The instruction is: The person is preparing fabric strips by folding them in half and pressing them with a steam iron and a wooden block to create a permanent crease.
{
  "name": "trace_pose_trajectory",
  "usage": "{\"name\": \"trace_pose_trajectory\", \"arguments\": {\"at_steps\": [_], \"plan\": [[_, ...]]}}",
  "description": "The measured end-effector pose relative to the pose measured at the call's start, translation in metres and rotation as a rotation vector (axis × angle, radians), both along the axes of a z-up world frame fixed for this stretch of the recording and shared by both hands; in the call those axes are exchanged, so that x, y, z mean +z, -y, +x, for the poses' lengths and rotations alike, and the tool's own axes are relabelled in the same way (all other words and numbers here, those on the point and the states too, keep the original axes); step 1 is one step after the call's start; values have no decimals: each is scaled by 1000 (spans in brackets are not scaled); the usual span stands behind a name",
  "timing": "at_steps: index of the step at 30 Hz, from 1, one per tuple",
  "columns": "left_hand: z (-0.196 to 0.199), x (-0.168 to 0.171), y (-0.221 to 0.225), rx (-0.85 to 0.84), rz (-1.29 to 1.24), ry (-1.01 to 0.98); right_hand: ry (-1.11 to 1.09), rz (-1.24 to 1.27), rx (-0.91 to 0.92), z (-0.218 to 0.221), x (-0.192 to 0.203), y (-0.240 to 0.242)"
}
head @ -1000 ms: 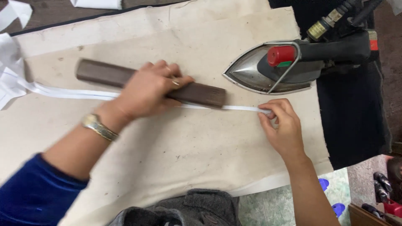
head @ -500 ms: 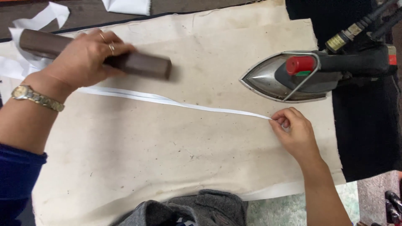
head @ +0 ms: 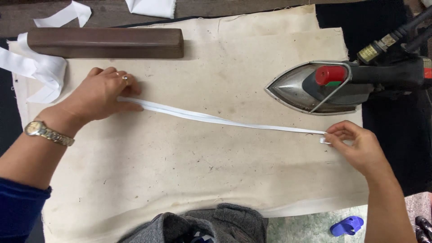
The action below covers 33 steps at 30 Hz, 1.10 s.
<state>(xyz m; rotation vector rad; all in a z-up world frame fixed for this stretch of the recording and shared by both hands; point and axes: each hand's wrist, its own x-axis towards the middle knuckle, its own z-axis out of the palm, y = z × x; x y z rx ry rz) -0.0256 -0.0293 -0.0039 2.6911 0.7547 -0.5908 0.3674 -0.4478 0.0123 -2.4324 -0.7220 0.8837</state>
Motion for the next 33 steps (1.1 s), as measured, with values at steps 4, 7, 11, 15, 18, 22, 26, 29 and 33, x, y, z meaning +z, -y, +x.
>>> {"name": "trace_pose_trajectory", "arguments": {"at_steps": [4,7,11,15,18,22,26,29,33], "plan": [[-11,-7,-3,17,-19,36,86,21,77,14,-6,17],[-7,2,0,40,-161,232,45,41,46,15,4,19],[14,34,11,321,-465,250,17,132,26,27,3,33],[32,51,18,499,-601,272,-5,139,-21,44,-4,49],[37,50,20,565,-605,291,65,-1,-69,41,7,47],[36,42,20,535,-570,295,159,-185,-28,38,9,41],[23,21,7,454,-387,285,420,-419,119,48,3,51],[12,10,0,244,-106,280,593,-447,182,43,1,51],[24,25,26,34,641,170,639,-250,265,12,7,27]]}}
